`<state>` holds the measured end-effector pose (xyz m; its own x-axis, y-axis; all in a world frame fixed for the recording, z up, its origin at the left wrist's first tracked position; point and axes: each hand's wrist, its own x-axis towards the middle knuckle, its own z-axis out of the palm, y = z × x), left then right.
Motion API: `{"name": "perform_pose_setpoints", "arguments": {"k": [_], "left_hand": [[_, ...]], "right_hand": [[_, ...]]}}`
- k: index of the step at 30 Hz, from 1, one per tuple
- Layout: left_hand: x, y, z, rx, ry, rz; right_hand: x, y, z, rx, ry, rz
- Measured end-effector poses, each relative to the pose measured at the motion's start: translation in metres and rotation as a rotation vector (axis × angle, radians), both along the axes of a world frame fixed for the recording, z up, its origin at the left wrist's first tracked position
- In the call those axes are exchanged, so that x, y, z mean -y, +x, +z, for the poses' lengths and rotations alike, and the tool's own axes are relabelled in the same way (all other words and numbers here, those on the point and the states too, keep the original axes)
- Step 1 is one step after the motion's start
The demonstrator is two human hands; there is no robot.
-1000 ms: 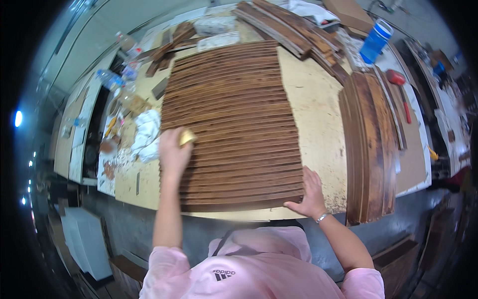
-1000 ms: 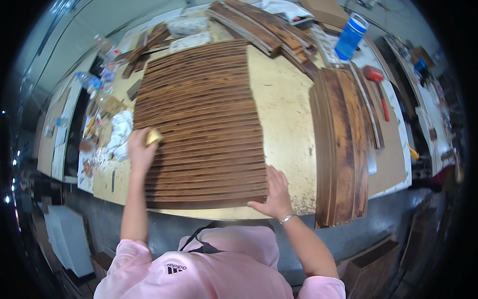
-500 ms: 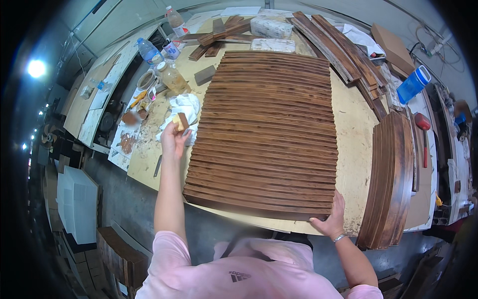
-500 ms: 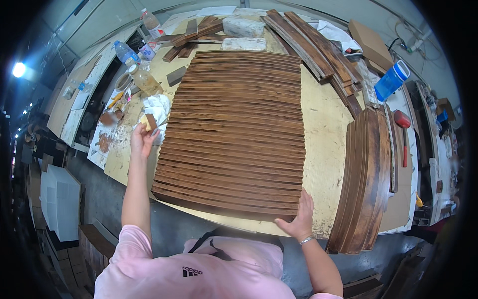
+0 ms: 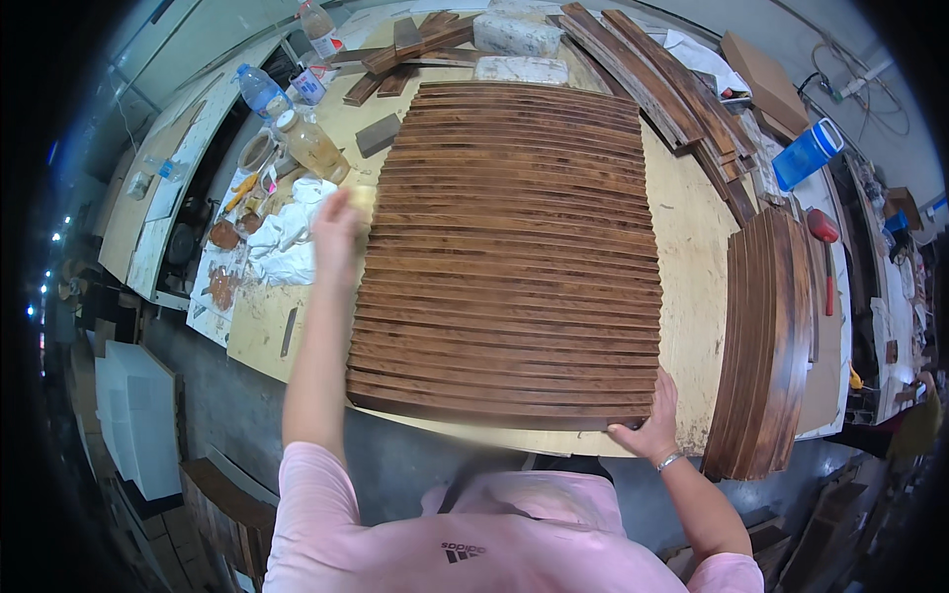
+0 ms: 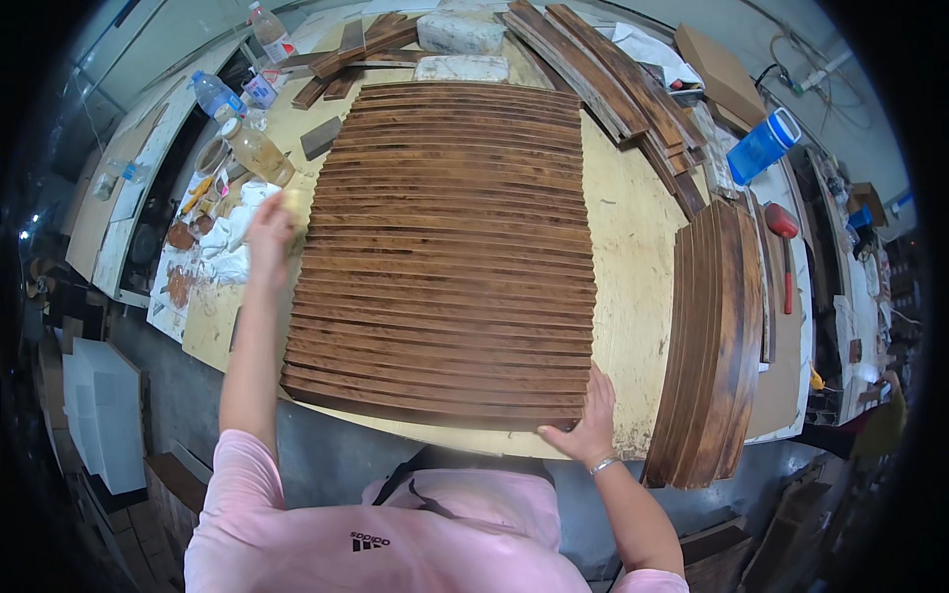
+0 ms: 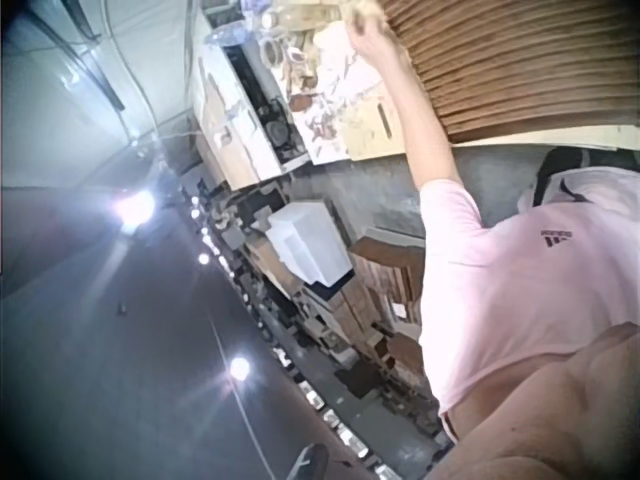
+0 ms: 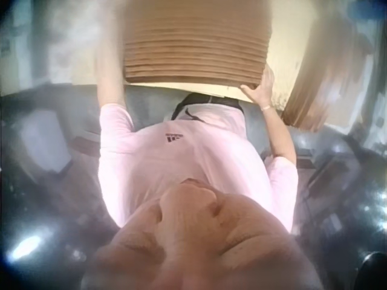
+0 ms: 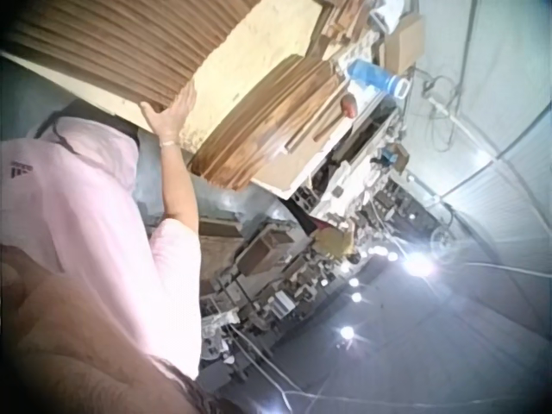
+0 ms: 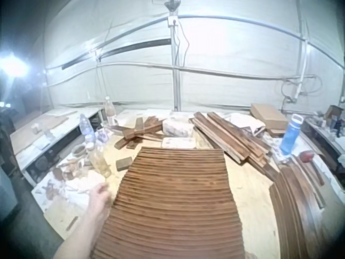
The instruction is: The person rubs a ribbed wooden panel with a small block and then wipes the surface with a white cloth, handling several wooden planks on the workbench.
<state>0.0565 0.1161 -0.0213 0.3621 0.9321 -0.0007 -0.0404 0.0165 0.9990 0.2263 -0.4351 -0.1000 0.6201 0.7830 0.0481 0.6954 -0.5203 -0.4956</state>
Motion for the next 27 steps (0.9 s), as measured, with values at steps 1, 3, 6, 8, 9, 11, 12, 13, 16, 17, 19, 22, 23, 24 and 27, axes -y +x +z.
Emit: {"name": "perform_pose_setpoints", "arguments": {"k": [1,3,6,8,9,11,12,13,16,17,19,22,23,24,27], "left_hand": [[0.051,0.02,0.024,-0.152,-0.007,-0.166],[0.122,0.045,0.024,-0.417,0.51,-0.34],[0.181,0.072,-0.002,-0.422,0.992,-0.598],[0.178,0.069,-0.006,-0.449,1.031,-0.573],[0.165,0.059,-0.005,-0.484,1.011,-0.543],[0.119,0.026,-0.001,-0.596,0.993,-0.433],[0.096,0.007,0.005,-0.633,0.939,-0.322],[0.067,-0.021,-0.005,-0.654,0.795,-0.23],[0.022,-0.065,-0.01,-0.832,0.793,0.029],[0.021,-0.067,-0.008,-0.823,0.811,0.058],[0.034,-0.056,-0.004,-0.737,0.854,-0.007],[0.091,-0.008,0.015,-0.612,0.985,-0.339],[0.098,-0.004,0.019,-0.641,1.063,-0.492],[0.084,-0.011,0.009,-0.601,0.965,-0.466],[0.035,-0.057,-0.012,-0.849,0.867,-0.04]], "right_hand": [[0.001,-0.001,0.0,-0.001,0.004,-0.005],[-0.002,0.0,-0.002,-0.002,0.03,0.005],[-0.005,0.002,-0.001,0.053,0.02,0.036],[-0.004,0.002,-0.001,0.046,0.027,0.028],[-0.003,0.002,-0.001,0.042,0.031,0.022],[-0.001,0.003,-0.003,0.049,0.057,0.031],[-0.001,0.002,-0.005,0.051,0.073,0.028],[-0.003,0.001,-0.006,0.033,0.069,0.025],[-0.004,-0.001,-0.002,0.008,0.044,0.006],[-0.004,-0.001,-0.002,0.014,0.04,0.007],[-0.002,-0.001,-0.002,0.026,0.04,0.01],[-0.002,0.001,-0.002,0.027,0.051,0.01],[-0.003,0.001,-0.001,0.019,0.048,0.008],[-0.003,0.002,0.001,0.008,0.047,0.01],[-0.009,0.0,0.009,-0.043,0.028,-0.012]]}}
